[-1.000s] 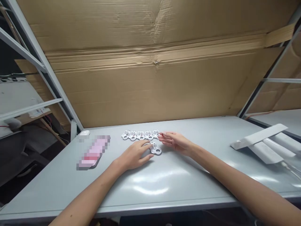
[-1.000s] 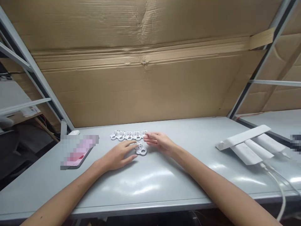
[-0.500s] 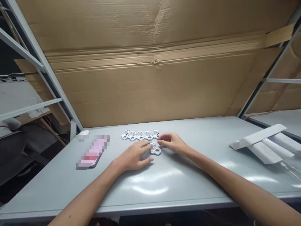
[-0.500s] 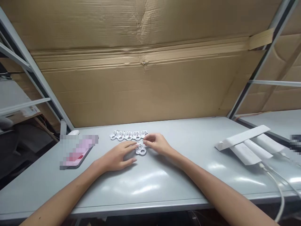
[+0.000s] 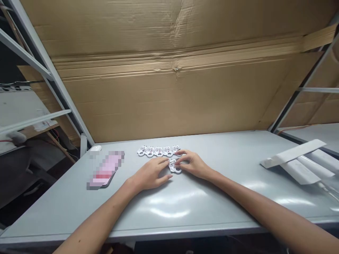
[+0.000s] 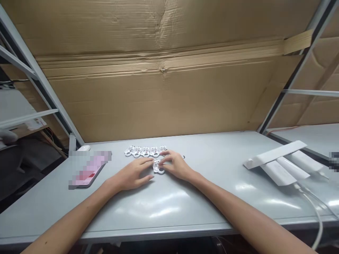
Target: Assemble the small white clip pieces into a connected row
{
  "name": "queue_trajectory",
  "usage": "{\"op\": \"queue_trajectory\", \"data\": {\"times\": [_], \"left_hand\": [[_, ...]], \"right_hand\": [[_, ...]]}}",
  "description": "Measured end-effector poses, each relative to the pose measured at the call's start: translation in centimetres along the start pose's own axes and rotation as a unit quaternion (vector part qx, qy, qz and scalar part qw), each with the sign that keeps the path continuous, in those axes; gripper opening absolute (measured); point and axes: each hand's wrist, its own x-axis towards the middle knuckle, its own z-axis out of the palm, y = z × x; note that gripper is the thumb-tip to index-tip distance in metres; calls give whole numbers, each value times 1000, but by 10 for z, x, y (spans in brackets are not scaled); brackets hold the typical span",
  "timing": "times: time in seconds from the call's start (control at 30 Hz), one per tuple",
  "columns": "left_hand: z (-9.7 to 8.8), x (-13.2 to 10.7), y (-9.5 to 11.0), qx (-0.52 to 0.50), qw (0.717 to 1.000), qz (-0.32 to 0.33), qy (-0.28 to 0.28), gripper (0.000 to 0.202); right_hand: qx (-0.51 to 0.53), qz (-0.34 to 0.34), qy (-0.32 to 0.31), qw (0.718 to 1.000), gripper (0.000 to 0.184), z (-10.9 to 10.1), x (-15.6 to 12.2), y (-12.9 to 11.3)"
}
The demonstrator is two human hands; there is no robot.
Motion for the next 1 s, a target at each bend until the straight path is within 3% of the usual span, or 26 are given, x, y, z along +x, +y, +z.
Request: {"op": "queue_trajectory", "data": {"times": [0.33,0.53,0.7,1.0], "left_hand": [[-1,0,1,-4,1000,-2,-2,41],[-1,-1,0,-12,1000,-5,-11,43],[0,-1,2,-31,999,-7,-23,49],[2,-2,-14,19,999,-44,23,42]], "right_hand": [[-27,-24,-87,996,26,-14,-1,-11],[-61,-70,-69,993,34,-14,-2,-14],[-104,-106,-98,984,38,-14,-3,-13],[-99,-80,-134,983,41,-16,-5,-23]]}}
